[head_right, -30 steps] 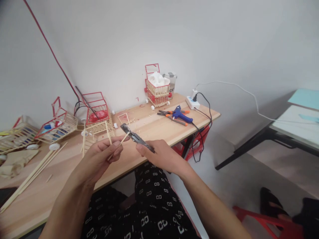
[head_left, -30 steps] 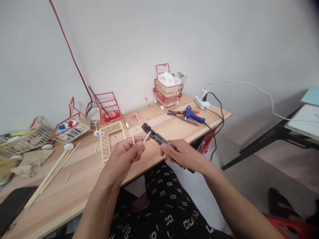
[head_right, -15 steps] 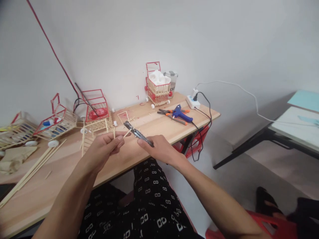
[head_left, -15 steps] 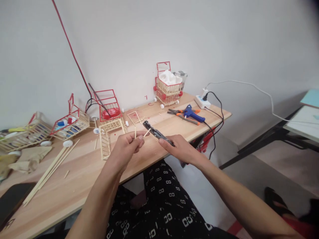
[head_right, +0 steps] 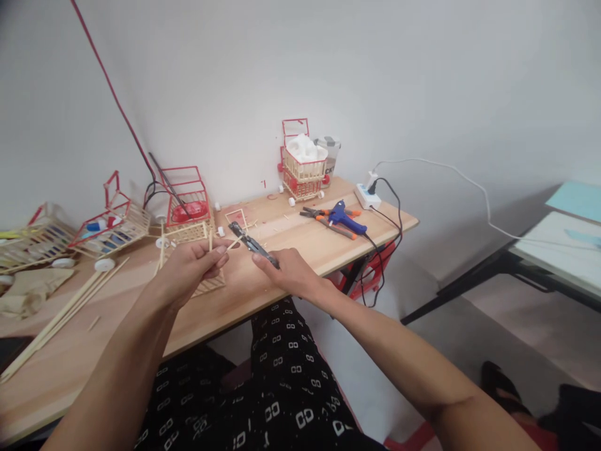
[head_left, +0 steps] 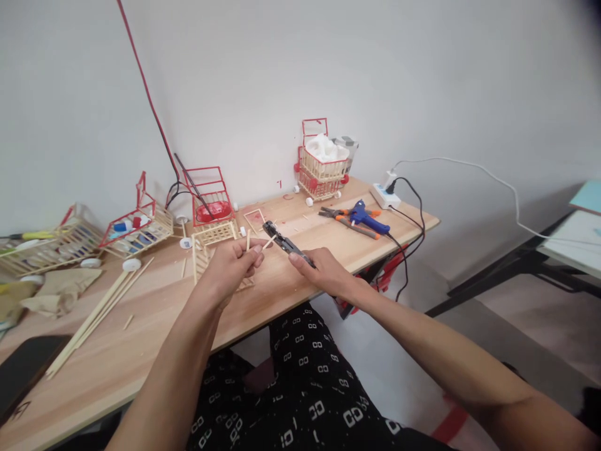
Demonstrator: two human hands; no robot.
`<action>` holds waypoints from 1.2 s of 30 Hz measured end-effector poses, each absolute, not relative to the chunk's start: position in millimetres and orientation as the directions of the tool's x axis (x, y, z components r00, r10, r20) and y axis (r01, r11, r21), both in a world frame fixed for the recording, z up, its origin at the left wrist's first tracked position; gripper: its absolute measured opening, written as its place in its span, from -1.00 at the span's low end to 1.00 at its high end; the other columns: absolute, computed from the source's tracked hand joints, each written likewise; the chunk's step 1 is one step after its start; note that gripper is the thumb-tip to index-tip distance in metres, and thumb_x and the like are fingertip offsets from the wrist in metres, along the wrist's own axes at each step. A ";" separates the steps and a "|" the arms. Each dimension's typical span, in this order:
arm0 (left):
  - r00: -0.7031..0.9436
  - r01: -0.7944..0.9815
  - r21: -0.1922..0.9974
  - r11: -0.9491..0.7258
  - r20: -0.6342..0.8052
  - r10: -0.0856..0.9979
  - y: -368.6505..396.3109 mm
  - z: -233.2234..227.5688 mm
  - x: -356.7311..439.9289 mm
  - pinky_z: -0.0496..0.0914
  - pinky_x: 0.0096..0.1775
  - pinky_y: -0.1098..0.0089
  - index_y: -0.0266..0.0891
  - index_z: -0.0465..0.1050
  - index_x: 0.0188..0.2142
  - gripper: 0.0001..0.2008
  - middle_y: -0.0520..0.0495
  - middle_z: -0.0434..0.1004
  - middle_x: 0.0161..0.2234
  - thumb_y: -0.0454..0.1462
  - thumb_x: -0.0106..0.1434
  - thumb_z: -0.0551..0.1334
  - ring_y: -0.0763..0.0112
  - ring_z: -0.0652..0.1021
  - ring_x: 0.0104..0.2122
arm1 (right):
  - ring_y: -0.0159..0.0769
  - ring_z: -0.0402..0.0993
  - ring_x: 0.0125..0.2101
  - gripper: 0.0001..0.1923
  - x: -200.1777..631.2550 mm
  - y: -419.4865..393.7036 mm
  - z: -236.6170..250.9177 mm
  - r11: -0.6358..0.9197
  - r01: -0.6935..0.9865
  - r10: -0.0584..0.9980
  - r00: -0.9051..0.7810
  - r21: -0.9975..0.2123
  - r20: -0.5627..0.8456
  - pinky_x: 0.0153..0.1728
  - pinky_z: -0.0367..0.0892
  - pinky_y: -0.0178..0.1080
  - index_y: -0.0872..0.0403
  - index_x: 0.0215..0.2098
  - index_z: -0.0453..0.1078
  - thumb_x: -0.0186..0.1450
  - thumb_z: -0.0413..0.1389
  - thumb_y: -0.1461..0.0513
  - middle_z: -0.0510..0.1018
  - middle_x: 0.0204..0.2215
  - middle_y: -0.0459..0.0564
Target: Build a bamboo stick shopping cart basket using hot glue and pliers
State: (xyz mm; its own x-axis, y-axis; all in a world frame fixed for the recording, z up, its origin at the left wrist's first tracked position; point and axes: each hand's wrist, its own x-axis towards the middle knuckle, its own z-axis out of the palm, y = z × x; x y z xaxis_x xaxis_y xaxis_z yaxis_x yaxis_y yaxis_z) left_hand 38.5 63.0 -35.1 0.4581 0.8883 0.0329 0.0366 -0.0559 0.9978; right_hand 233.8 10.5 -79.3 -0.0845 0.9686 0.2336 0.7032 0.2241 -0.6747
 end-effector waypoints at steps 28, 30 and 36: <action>0.442 0.301 0.854 -0.425 0.270 0.855 80.4 -20.6 30.6 0.02 -0.57 0.50 -0.28 0.33 -0.57 -0.75 0.10 0.25 -0.60 -0.17 0.13 0.21 0.59 0.16 -0.62 | -0.40 0.18 -0.54 -0.47 218.3 33.3 -80.3 0.273 0.746 0.919 -0.015 -0.608 0.395 -0.48 -0.01 -0.32 0.08 -0.55 0.19 0.36 -0.15 -0.12 0.27 -0.63 -0.13; 0.439 0.312 0.840 -0.444 0.287 0.852 80.4 -19.9 29.2 0.04 -0.56 0.50 -0.27 0.31 -0.58 -0.74 0.09 0.26 -0.59 -0.17 0.13 0.20 0.57 0.18 -0.61 | -0.39 0.20 -0.53 -0.47 218.0 33.7 -77.2 0.278 0.746 0.915 -0.015 -0.606 0.402 -0.47 0.00 -0.32 0.08 -0.56 0.18 0.35 -0.14 -0.13 0.29 -0.61 -0.12; 0.433 0.375 0.787 -0.490 0.319 0.843 100.8 -19.6 30.3 0.06 -0.55 0.48 -0.26 0.33 -0.58 -0.74 0.12 0.21 -0.65 -0.16 0.15 0.17 0.55 0.18 -0.64 | -0.42 0.15 -0.56 -0.42 218.9 49.3 -72.6 0.295 0.696 0.924 -0.034 -0.655 0.380 -0.51 -0.05 -0.32 0.07 -0.61 0.12 0.34 -0.17 -0.16 0.24 -0.65 -0.15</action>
State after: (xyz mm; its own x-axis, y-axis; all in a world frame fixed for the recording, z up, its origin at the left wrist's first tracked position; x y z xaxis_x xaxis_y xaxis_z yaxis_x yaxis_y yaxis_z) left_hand 30.3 100.8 -19.6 0.4328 0.8431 0.3192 0.3746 -0.4903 0.7870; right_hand 218.9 49.3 -72.6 -0.0337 0.9244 0.3799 0.6961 0.2945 -0.6548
